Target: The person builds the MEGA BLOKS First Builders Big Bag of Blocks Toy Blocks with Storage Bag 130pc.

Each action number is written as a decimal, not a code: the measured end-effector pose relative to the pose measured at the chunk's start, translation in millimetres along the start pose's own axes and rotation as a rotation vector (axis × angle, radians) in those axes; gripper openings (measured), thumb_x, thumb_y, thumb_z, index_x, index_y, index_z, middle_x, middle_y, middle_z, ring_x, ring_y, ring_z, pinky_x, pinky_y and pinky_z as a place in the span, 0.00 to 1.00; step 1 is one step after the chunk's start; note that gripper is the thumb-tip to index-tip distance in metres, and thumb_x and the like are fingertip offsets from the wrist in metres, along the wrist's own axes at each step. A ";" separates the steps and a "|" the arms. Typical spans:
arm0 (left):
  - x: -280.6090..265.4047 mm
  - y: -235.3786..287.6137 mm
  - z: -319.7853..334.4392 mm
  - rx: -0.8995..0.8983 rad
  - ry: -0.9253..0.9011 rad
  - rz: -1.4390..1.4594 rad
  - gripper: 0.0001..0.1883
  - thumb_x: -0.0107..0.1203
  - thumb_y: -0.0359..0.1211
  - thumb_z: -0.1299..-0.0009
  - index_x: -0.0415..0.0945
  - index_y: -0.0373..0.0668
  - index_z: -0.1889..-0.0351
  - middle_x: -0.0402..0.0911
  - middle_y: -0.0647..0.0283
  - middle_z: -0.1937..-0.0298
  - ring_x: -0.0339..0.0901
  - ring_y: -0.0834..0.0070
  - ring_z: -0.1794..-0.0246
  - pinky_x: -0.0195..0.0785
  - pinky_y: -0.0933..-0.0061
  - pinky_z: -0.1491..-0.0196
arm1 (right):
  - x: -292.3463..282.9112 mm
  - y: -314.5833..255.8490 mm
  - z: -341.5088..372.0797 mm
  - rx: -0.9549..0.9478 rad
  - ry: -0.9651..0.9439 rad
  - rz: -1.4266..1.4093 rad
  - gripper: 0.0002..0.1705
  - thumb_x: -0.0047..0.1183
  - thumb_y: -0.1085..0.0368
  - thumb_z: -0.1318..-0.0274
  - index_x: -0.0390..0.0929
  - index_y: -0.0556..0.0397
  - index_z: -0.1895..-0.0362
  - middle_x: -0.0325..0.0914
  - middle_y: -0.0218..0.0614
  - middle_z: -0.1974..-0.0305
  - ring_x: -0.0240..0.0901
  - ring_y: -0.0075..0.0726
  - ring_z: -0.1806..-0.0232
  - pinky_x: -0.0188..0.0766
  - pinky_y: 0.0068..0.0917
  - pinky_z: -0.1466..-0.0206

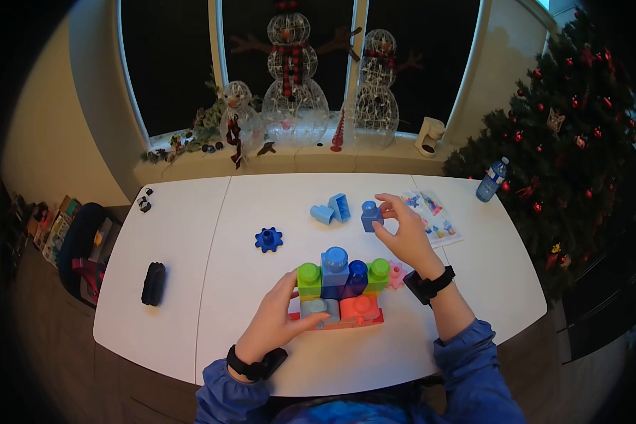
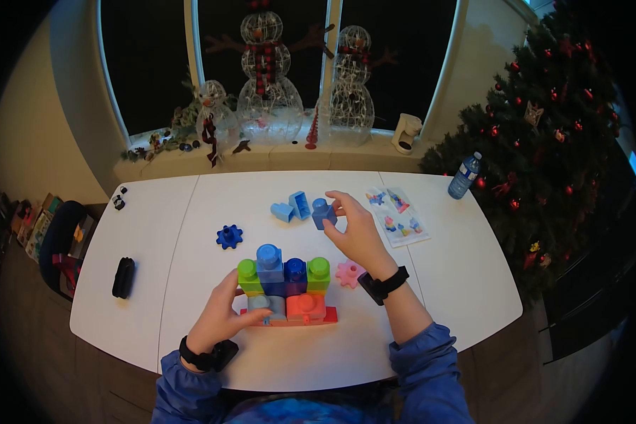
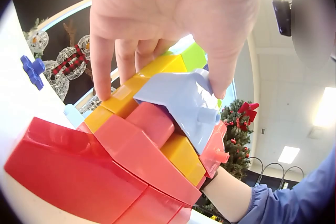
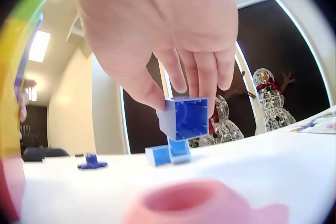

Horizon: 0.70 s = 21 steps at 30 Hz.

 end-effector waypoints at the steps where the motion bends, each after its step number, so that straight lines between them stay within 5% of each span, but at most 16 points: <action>1: 0.0 0.0 -0.2 0.006 0.000 0.000 0.45 0.77 0.40 0.35 0.65 0.38 0.23 0.77 0.49 0.31 0.78 0.53 0.33 0.75 0.55 0.33 | -5.2 -11.0 1.2 0.025 0.015 -0.147 0.30 0.64 0.72 0.40 0.73 0.56 0.33 0.81 0.39 0.56 0.85 0.40 0.50 0.78 0.38 0.40; 3: 0.7 -1.3 0.3 0.010 0.003 -0.010 0.45 0.77 0.40 0.35 0.64 0.38 0.23 0.76 0.49 0.31 0.78 0.53 0.33 0.75 0.55 0.33 | -15.5 -43.8 5.8 0.115 -0.012 -0.595 0.32 0.62 0.74 0.34 0.68 0.55 0.28 0.77 0.36 0.46 0.81 0.34 0.43 0.76 0.34 0.37; 6: 0.5 -3.2 0.3 0.009 -0.001 -0.009 0.45 0.77 0.40 0.35 0.64 0.38 0.23 0.76 0.49 0.31 0.78 0.53 0.33 0.75 0.55 0.33 | -22.4 -74.8 19.9 -0.006 -0.111 -0.783 0.35 0.62 0.76 0.33 0.65 0.54 0.25 0.73 0.38 0.41 0.78 0.36 0.40 0.75 0.34 0.34; 11: 1.6 -6.3 1.4 0.019 0.010 0.008 0.45 0.77 0.40 0.35 0.64 0.39 0.23 0.76 0.50 0.31 0.78 0.54 0.33 0.75 0.55 0.33 | -21.7 -96.9 31.7 -0.351 -0.196 -0.306 0.26 0.65 0.73 0.37 0.80 0.53 0.35 0.81 0.45 0.44 0.81 0.43 0.46 0.79 0.34 0.42; 21: 1.7 -6.8 1.2 0.000 0.005 -0.011 0.45 0.77 0.40 0.35 0.64 0.39 0.23 0.76 0.50 0.31 0.78 0.54 0.33 0.75 0.55 0.33 | -15.4 -95.9 43.8 -0.354 -0.155 -0.231 0.27 0.65 0.72 0.37 0.81 0.48 0.34 0.81 0.45 0.44 0.82 0.43 0.49 0.79 0.32 0.46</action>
Point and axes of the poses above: each hand's wrist, its own z-axis away from the middle knuckle, its own x-axis out of the palm, y = z × x, the point moved 3 cm from there along -z, towards the middle knuckle
